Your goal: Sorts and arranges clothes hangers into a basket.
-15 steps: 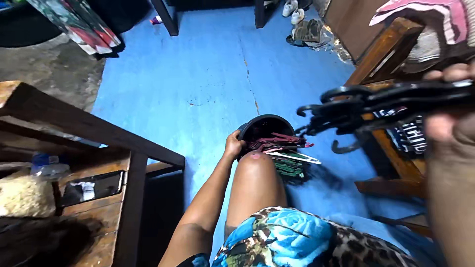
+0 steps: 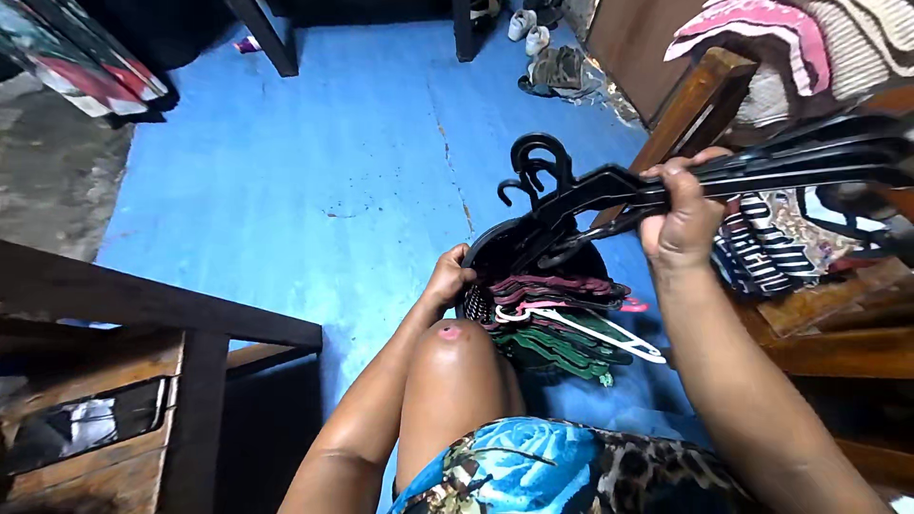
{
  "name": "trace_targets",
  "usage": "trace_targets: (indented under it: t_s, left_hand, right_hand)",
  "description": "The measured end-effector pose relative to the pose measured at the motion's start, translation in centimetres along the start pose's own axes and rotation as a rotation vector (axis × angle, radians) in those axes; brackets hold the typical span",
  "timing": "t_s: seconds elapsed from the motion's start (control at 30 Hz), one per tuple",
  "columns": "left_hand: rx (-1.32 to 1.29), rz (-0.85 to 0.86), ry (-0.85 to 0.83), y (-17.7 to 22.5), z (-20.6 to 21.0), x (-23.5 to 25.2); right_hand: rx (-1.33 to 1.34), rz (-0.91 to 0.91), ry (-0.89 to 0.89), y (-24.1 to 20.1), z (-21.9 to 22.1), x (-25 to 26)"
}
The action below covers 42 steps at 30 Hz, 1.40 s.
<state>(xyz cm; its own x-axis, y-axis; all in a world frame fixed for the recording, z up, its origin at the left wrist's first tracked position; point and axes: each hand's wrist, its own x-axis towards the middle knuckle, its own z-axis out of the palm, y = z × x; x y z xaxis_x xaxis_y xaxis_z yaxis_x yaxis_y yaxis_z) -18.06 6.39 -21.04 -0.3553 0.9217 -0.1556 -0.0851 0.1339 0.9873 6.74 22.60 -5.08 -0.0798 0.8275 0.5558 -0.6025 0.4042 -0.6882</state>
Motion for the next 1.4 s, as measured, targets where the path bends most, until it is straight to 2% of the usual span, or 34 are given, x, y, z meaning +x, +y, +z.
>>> trace_targets:
  t_s: [0.07, 0.23, 0.4, 0.63, 0.8, 0.93, 1.2, 1.27, 1.4]
  left_hand:
    - [-0.062, -0.012, -0.022, 0.0, 0.3, -0.1]
    - [-0.102, -0.031, -0.041, -1.1, 0.7, 0.3]
    - [-0.083, -0.051, -0.040, -1.5, 0.9, 0.4]
    - [-0.004, -0.137, -0.016, -5.1, -1.5, 0.5]
    - [0.110, -0.247, 0.017, -9.5, -2.7, 0.8]
    - [0.160, -0.250, -0.033, -10.3, -3.6, 1.1]
    - [0.155, -0.230, -0.106, -10.7, -5.6, 0.2]
    - [0.312, -0.192, -0.079, -10.4, -5.7, 0.3]
    - [0.905, -0.045, 0.043, -8.7, -4.7, -0.2]
  right_hand:
    - [-0.042, 0.026, 0.039, 1.5, -1.0, -0.5]
    - [-0.101, 0.098, -0.032, 1.9, -1.6, -2.6]
    - [-0.221, 0.150, 0.121, 3.9, -1.7, -3.6]
    - [-0.097, 0.335, 0.159, 5.8, -3.6, -6.0]
    - [-0.043, 0.440, 0.070, 3.7, -2.2, -7.0]
    - [0.020, 0.447, 0.119, 5.3, -1.0, -7.6]
    - [-0.023, 0.524, 0.181, 9.7, -3.3, -7.9]
    - [-0.047, 0.503, 0.214, 10.0, -2.8, -7.4]
    - [-0.099, 0.480, 0.334, 10.4, -1.6, -6.4]
